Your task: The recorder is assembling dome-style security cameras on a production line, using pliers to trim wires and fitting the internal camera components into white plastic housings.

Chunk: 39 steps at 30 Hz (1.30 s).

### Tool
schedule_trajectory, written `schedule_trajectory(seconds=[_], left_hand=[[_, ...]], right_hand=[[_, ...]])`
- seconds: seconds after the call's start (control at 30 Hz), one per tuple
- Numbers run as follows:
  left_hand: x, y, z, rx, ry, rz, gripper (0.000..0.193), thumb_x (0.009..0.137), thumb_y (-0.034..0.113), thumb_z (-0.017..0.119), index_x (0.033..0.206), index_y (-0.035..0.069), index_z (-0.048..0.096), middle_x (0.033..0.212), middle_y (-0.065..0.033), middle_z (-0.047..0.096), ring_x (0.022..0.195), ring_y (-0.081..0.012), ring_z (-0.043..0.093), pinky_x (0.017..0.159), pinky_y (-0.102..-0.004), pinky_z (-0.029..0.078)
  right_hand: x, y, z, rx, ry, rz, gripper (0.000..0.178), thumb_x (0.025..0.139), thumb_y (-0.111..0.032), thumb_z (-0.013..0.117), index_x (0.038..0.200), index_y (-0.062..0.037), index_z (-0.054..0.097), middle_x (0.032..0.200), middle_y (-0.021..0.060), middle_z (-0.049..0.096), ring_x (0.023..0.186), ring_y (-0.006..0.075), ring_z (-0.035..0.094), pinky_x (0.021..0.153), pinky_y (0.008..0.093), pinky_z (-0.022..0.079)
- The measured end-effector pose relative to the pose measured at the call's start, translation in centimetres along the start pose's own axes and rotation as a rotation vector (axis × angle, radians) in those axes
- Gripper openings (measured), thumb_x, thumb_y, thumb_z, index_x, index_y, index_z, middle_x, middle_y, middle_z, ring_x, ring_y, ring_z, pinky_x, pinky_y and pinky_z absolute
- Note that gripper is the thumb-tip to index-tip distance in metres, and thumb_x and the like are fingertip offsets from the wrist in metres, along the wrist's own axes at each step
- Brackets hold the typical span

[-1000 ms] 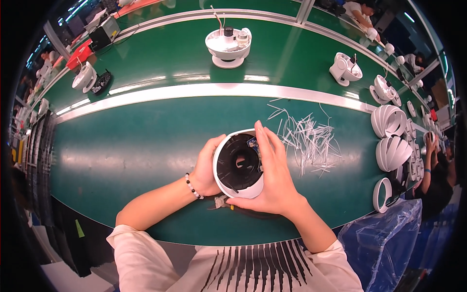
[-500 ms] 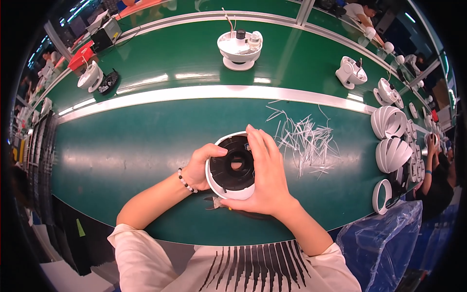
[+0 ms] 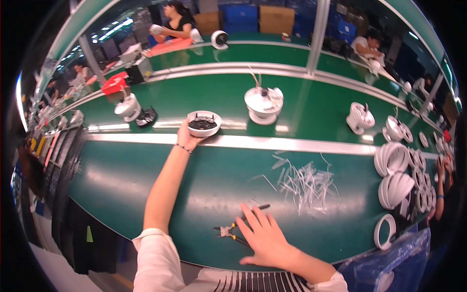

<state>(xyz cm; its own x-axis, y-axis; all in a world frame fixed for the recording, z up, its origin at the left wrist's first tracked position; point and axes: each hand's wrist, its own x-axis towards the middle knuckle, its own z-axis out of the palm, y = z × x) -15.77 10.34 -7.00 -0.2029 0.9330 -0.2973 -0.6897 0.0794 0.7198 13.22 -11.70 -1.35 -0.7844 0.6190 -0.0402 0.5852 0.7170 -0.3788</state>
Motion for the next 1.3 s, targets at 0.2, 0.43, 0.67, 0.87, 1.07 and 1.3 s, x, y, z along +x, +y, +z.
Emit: schedule_trajectory(seconds=[0.2,0.43,0.67,0.87,1.07,1.3], left_hand=[[6.1,2.0,-1.1,0.115,0.134,0.227,0.048,0.084,0.035,0.048,0.114,-0.001,0.038,0.111,-0.0181,0.046,0.099,-0.0316,0.05,0.073,-0.0495,0.046],[5.5,0.2,2.7,1.04,0.713,1.441,0.048,0.075,0.016,0.054,0.116,-0.001,0.038,0.12,-0.0218,0.035,0.113,-0.0335,0.034,0.094,-0.0397,0.027],[-1.1,-6.4,15.4,1.439,-0.47,0.818,0.027,0.077,0.028,0.059,0.087,0.003,0.059,0.089,-0.0096,0.06,0.071,-0.0188,0.061,0.061,-0.0283,0.049],[0.0,-10.9,18.0,1.161,-0.649,-0.338,0.073,0.078,0.061,0.037,0.108,-0.005,0.045,0.1,-0.0155,0.056,0.081,-0.0243,0.059,0.064,-0.0391,0.05],[2.0,-16.8,20.1,0.118,-0.279,-0.419,0.058,0.082,0.034,0.046,0.117,-0.008,0.027,0.112,-0.0207,0.041,0.101,-0.0314,0.047,0.083,-0.0391,0.043],[3.3,-19.1,21.0,-0.268,-0.325,-0.156,0.043,0.072,0.001,0.034,0.114,-0.005,0.026,0.107,-0.0192,0.042,0.093,-0.0325,0.051,0.074,-0.0409,0.05]], right_hand=[[-1.1,1.4,0.8,-0.191,-0.067,0.097,0.092,0.049,-0.041,0.075,0.121,0.0011,0.036,0.129,0.0184,0.027,0.119,0.0379,0.026,0.095,0.051,0.024],[-0.5,3.5,0.7,-0.067,0.044,0.026,0.078,0.05,-0.032,0.074,0.115,-0.0025,0.043,0.112,0.0151,0.042,0.111,0.0318,0.036,0.093,0.0484,0.026],[-1.6,3.3,0.4,0.046,-0.069,0.08,0.054,0.053,-0.029,0.065,0.101,-0.0069,0.054,0.086,0.0111,0.048,0.089,0.0271,0.048,0.076,0.0404,0.04],[-4.0,8.7,-3.5,0.616,0.124,-0.116,0.046,0.052,-0.024,0.065,0.093,-0.0029,0.06,0.072,0.0085,0.053,0.052,0.0145,0.047,0.048,0.0233,0.04],[-4.9,11.4,-3.6,1.501,0.322,-0.365,0.061,0.057,-0.019,0.066,0.11,0.0063,0.048,0.09,0.0081,0.046,0.063,0.0101,0.046,0.056,0.0204,0.038],[-1.6,10.4,-0.7,1.993,0.338,-0.495,0.077,0.072,-0.046,0.042,0.126,0.0069,0.026,0.114,0.0222,0.044,0.084,0.0266,0.051,0.065,0.0334,0.041]])
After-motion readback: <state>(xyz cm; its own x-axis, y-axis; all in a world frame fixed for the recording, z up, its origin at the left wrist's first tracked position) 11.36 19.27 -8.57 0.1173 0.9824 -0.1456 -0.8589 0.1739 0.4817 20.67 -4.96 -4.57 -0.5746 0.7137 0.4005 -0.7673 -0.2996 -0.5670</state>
